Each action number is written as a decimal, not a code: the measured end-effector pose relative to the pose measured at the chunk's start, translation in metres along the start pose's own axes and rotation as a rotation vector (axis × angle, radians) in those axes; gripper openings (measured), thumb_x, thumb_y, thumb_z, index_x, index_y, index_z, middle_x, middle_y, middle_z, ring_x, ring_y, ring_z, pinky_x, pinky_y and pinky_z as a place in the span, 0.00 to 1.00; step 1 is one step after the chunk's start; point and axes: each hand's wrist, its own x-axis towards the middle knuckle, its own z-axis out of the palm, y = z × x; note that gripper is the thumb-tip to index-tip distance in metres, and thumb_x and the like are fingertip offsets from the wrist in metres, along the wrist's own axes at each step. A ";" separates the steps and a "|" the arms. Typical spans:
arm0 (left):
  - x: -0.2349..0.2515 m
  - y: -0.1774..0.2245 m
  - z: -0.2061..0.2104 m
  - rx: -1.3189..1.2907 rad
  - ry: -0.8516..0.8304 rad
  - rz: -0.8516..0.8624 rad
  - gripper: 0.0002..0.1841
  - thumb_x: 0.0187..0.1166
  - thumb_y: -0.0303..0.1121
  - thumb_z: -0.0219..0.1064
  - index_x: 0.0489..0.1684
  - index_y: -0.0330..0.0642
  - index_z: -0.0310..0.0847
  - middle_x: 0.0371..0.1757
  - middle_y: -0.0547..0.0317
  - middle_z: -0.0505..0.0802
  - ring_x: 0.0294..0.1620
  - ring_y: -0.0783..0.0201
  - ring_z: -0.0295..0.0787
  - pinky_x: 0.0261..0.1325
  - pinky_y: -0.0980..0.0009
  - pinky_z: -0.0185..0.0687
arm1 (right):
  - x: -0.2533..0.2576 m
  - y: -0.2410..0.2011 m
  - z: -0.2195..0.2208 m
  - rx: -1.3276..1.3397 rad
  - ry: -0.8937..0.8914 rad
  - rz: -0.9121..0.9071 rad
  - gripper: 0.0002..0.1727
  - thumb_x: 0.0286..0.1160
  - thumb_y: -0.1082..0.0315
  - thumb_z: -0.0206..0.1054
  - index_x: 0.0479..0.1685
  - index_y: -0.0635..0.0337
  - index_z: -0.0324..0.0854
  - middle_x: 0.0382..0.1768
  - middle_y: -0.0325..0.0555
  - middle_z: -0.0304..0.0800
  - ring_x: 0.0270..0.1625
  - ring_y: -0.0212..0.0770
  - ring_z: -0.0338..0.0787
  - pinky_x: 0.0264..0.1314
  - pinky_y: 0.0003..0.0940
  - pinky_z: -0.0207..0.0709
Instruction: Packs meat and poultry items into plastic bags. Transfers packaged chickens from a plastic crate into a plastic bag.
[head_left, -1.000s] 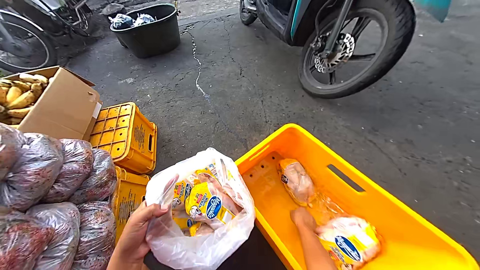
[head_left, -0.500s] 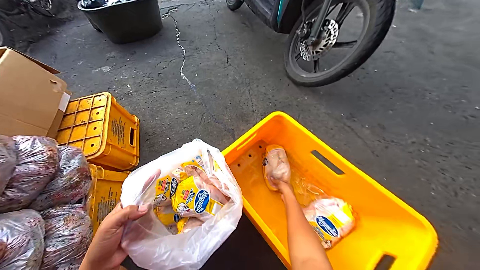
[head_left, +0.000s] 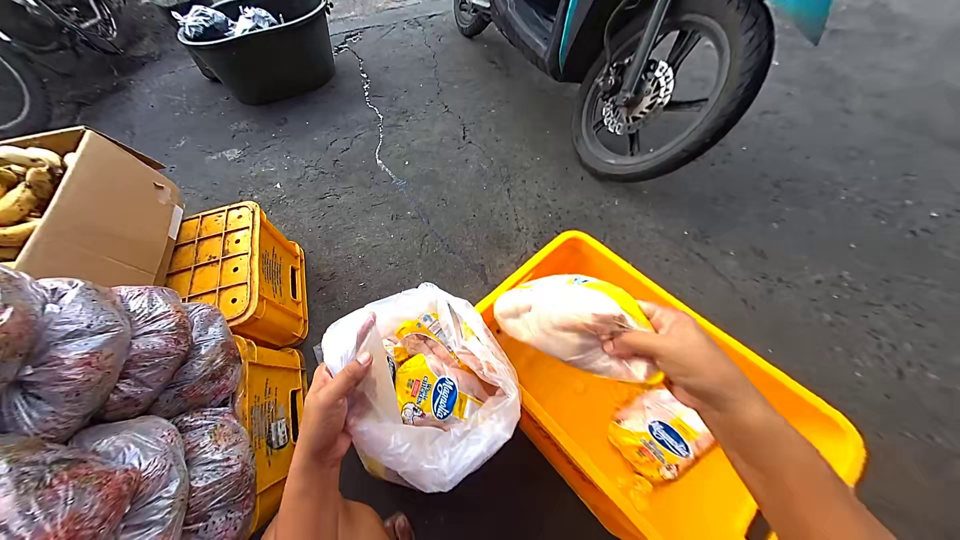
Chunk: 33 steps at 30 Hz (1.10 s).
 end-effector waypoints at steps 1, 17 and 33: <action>0.003 0.000 0.000 -0.018 -0.022 0.016 0.14 0.81 0.23 0.49 0.52 0.36 0.81 0.30 0.60 0.96 0.25 0.74 0.91 0.28 0.78 0.88 | -0.009 -0.012 0.008 0.040 -0.038 -0.031 0.16 0.51 0.86 0.65 0.38 0.60 0.85 0.29 0.38 0.94 0.29 0.27 0.91 0.33 0.24 0.86; 0.011 -0.001 -0.013 0.147 -0.143 0.172 0.24 0.82 0.22 0.42 0.73 0.39 0.75 0.58 0.73 0.95 0.39 0.81 0.93 0.39 0.83 0.89 | 0.073 0.077 0.077 -0.484 -0.419 -0.353 0.20 0.89 0.72 0.52 0.72 0.68 0.80 0.68 0.61 0.86 0.73 0.53 0.85 0.80 0.47 0.73; 0.000 0.002 -0.020 0.253 -0.219 0.102 0.27 0.79 0.22 0.46 0.77 0.45 0.75 0.67 0.73 0.92 0.57 0.78 0.91 0.58 0.78 0.88 | 0.043 0.331 -0.144 -0.606 0.499 0.750 0.49 0.60 0.60 0.83 0.85 0.67 0.64 0.77 0.69 0.76 0.80 0.66 0.75 0.80 0.65 0.67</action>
